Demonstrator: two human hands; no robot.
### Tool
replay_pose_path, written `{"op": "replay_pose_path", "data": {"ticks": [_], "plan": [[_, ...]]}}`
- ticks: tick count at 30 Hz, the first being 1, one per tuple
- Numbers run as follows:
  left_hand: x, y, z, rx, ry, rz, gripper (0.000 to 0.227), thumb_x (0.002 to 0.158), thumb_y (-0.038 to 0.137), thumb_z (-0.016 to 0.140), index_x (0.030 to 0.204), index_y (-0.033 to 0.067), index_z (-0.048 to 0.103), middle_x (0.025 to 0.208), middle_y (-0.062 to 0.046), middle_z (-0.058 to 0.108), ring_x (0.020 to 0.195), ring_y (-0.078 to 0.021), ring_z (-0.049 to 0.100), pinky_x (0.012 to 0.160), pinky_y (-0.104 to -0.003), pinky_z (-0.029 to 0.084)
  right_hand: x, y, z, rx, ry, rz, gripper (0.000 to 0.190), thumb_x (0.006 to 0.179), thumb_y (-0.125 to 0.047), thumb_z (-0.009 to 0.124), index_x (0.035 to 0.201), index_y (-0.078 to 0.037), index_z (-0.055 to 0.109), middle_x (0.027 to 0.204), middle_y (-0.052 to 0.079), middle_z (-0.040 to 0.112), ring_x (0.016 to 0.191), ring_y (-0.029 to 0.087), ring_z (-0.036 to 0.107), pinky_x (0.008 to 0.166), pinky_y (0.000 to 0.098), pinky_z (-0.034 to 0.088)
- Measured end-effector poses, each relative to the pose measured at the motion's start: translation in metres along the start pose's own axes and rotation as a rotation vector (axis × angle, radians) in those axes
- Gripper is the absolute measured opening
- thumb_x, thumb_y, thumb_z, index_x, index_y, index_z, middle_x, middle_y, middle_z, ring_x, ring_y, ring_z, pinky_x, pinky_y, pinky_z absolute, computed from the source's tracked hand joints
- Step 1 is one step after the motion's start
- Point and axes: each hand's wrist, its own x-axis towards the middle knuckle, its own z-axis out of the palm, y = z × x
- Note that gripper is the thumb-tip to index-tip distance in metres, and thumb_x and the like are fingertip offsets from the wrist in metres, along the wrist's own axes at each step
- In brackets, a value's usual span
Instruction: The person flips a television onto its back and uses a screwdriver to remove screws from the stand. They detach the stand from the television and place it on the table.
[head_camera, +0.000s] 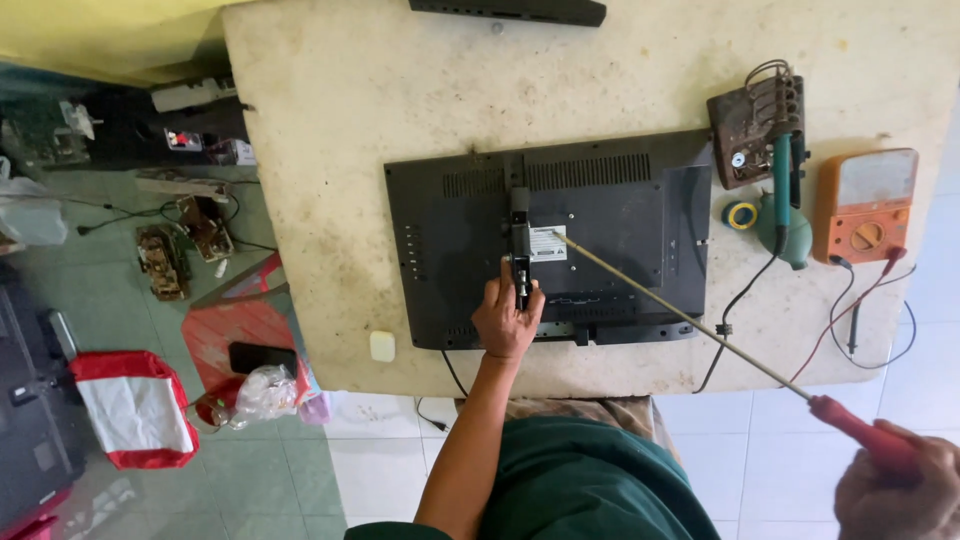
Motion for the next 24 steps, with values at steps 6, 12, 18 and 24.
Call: {"op": "replay_pose_path", "data": {"ticks": [6,12,18,24], "plan": [[0.000,-0.013,0.006,0.045,0.033,0.133,0.053,0.094,0.035,0.074,0.136,0.0040,0.064,0.087,-0.004,0.058,0.057,-0.0164,0.054,0.046,-0.029,0.049,0.010,-0.022,0.020,0.154,0.001,0.476,0.009,0.108,0.005,0.060,0.110,-0.003,0.062,0.096,0.002,0.066,0.081,0.010,0.058,0.076,0.0162,0.042],[0.003,-0.010,0.004,-0.007,0.051,0.124,0.048,0.098,0.035,0.069,0.131,0.0004,0.066,0.086,-0.007,0.062,0.059,-0.0163,0.059,0.050,-0.027,0.053,0.009,0.002,0.019,-0.291,-0.099,-0.086,0.015,0.115,0.016,0.082,0.120,0.003,0.081,0.111,0.014,0.072,0.106,0.029,0.066,0.114,0.0327,0.051],[0.004,-0.009,0.003,-0.008,0.032,0.123,0.050,0.096,0.032,0.075,0.133,0.0012,0.065,0.090,-0.007,0.063,0.062,-0.0151,0.060,0.052,-0.026,0.055,0.028,-0.006,0.029,-0.289,-0.089,-0.185,0.015,0.114,0.020,0.085,0.122,0.008,0.081,0.112,0.020,0.070,0.104,0.034,0.066,0.105,0.0349,0.053],[0.006,-0.006,0.005,-0.037,0.025,0.095,0.048,0.097,0.031,0.073,0.131,-0.0010,0.065,0.089,-0.008,0.065,0.064,-0.0174,0.063,0.053,-0.027,0.057,0.035,0.038,0.047,-0.215,-0.051,-0.218,0.013,0.114,0.022,0.086,0.119,0.012,0.080,0.112,0.023,0.071,0.102,0.039,0.067,0.107,0.0415,0.054]]}}
